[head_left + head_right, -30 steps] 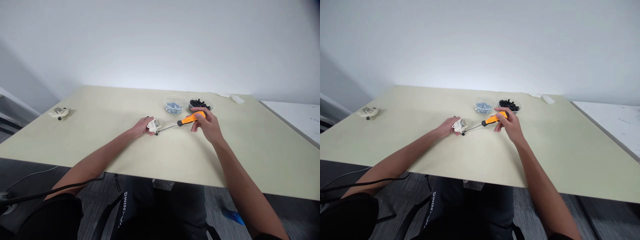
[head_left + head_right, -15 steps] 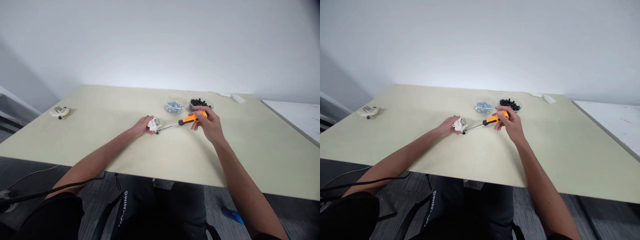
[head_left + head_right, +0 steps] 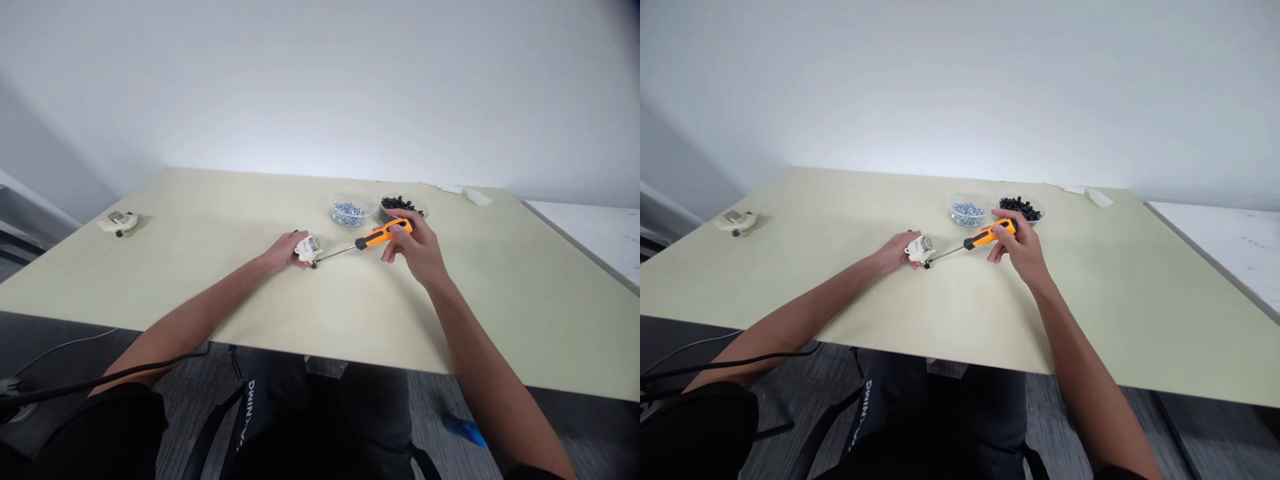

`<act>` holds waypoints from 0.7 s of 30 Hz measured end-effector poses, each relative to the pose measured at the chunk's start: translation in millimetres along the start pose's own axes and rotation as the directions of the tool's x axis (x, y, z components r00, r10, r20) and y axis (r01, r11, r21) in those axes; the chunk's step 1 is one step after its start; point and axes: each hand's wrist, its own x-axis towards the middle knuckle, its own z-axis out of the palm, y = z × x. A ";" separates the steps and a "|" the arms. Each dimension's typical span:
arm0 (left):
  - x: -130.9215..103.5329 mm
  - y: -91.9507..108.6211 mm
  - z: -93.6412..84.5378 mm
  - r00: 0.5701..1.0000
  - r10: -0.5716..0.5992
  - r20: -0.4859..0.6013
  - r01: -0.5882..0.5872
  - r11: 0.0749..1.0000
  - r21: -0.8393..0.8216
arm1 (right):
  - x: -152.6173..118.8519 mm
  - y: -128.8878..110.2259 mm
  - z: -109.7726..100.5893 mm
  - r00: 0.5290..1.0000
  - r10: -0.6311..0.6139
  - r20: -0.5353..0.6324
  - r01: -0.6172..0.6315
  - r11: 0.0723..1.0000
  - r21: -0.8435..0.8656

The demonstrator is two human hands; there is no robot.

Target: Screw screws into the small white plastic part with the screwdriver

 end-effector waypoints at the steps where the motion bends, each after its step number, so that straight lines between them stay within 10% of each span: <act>1: -0.2 0.5 0.4 1.000 -0.002 -0.003 0.002 1.000 0.000 | 0.2 0.3 0.5 1.000 -0.001 0.002 0.001 1.000 0.006; 21: 2.4 -2.0 -1.5 1.000 0.005 0.020 -0.005 1.000 -0.009 | 0.4 4.7 -1.8 0.998 -0.050 0.044 0.049 0.998 0.037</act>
